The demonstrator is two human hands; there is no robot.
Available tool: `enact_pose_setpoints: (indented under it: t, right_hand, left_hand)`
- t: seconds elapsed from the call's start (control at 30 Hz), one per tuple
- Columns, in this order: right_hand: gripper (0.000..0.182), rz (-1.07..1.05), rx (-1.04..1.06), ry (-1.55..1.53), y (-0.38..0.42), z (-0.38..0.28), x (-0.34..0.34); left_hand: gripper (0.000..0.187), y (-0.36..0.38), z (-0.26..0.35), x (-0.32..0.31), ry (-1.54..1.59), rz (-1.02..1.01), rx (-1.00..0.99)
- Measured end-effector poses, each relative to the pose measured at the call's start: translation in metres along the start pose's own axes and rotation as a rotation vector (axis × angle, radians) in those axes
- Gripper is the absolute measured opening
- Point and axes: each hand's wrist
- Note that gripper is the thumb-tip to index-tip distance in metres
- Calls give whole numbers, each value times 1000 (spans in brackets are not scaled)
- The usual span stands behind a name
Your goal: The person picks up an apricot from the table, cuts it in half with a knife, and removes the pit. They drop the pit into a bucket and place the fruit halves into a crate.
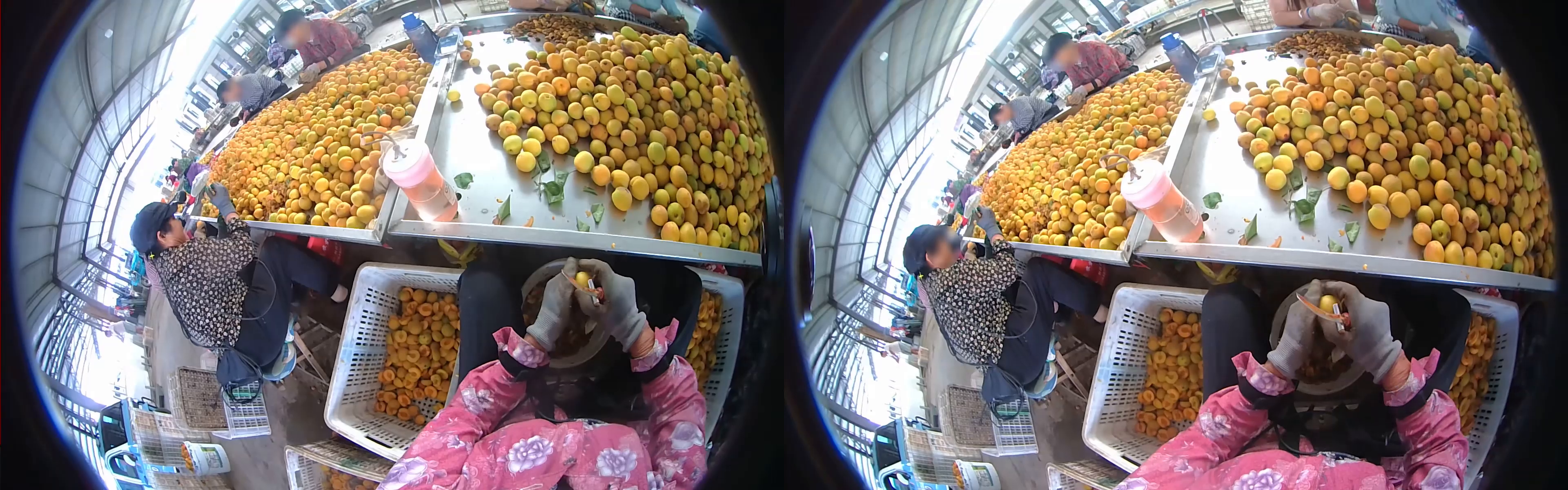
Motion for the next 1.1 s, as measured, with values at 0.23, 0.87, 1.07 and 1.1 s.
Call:
enact_pose_setpoints:
  t: [0.23, 0.87, 1.07, 1.1]
  right_hand:
    - [40, -57, 1, 30, -4, 4, 2]
    - [25, 27, 50, 90, 1, 8, -21]
    - [17, 264, -160, -36, -4, -12, -50]
    - [17, 258, -156, -40, -5, -13, -52]
  left_hand:
    - [39, -3, -10, 2, -79, 87, -196]
    - [38, 1, -9, -2, 267, -63, 22]
    - [33, 0, -4, 14, -200, 252, -249]
    - [31, 1, -1, 14, -419, 315, -301]
Point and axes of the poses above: each hand's wrist, its own y-axis away from the middle knuckle, its own x-axis out of the back of the hand, z = x × y, and after that the axes turned 7 degrees about x, right-handed
